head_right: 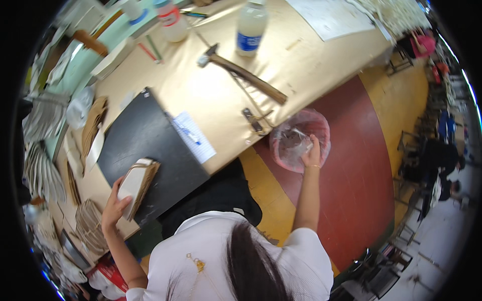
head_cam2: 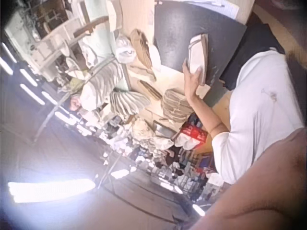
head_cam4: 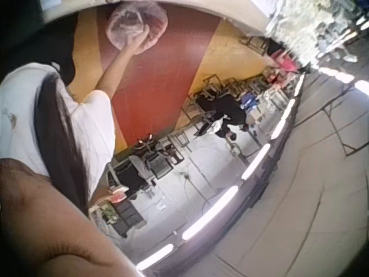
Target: The person assembles shoe parts by inserting small white foam pieces into curved cardboard inserts and stacking them on the table. The person also handles small white circular foam pieces, placing them on a black mat.
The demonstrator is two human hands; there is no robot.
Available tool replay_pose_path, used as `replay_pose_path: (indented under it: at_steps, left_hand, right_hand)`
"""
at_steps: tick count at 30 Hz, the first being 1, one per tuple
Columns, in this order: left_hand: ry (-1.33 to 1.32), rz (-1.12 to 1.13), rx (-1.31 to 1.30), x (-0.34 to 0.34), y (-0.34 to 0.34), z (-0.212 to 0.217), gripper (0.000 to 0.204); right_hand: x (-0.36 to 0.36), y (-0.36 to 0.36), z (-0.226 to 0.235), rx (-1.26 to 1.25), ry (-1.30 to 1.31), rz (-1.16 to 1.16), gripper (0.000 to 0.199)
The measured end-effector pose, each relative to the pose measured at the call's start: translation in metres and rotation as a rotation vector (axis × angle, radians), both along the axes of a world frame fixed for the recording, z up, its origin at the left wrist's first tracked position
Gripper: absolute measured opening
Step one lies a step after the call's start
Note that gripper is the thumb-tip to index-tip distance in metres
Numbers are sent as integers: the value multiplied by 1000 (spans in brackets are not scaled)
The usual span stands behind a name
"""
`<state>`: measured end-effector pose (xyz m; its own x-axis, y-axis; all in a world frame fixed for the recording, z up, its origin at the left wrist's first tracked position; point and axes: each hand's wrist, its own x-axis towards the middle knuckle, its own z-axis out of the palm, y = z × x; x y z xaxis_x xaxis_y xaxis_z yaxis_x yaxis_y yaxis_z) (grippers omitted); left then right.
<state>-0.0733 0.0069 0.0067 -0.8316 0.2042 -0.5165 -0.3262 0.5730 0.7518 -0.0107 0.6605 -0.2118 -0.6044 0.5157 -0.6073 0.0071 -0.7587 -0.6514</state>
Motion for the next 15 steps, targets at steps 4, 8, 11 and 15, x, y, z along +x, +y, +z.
replay_pose_path:
  at_steps: [4,8,11,15]
  left_hand:
    - [-152,114,-38,3,9,15,76]
    - [-189,93,-29,-10,11,19,75]
    - [-202,107,-42,-3,14,23,80]
    - [-106,177,-37,2,28,25,84]
  right_hand:
    - [9,12,-59,-52,-27,-261,33]
    - [45,67,-162,259,-319,-363,50]
    - [18,60,-167,244,-370,-348,50]
    - [6,60,-149,387,-525,-250,50]
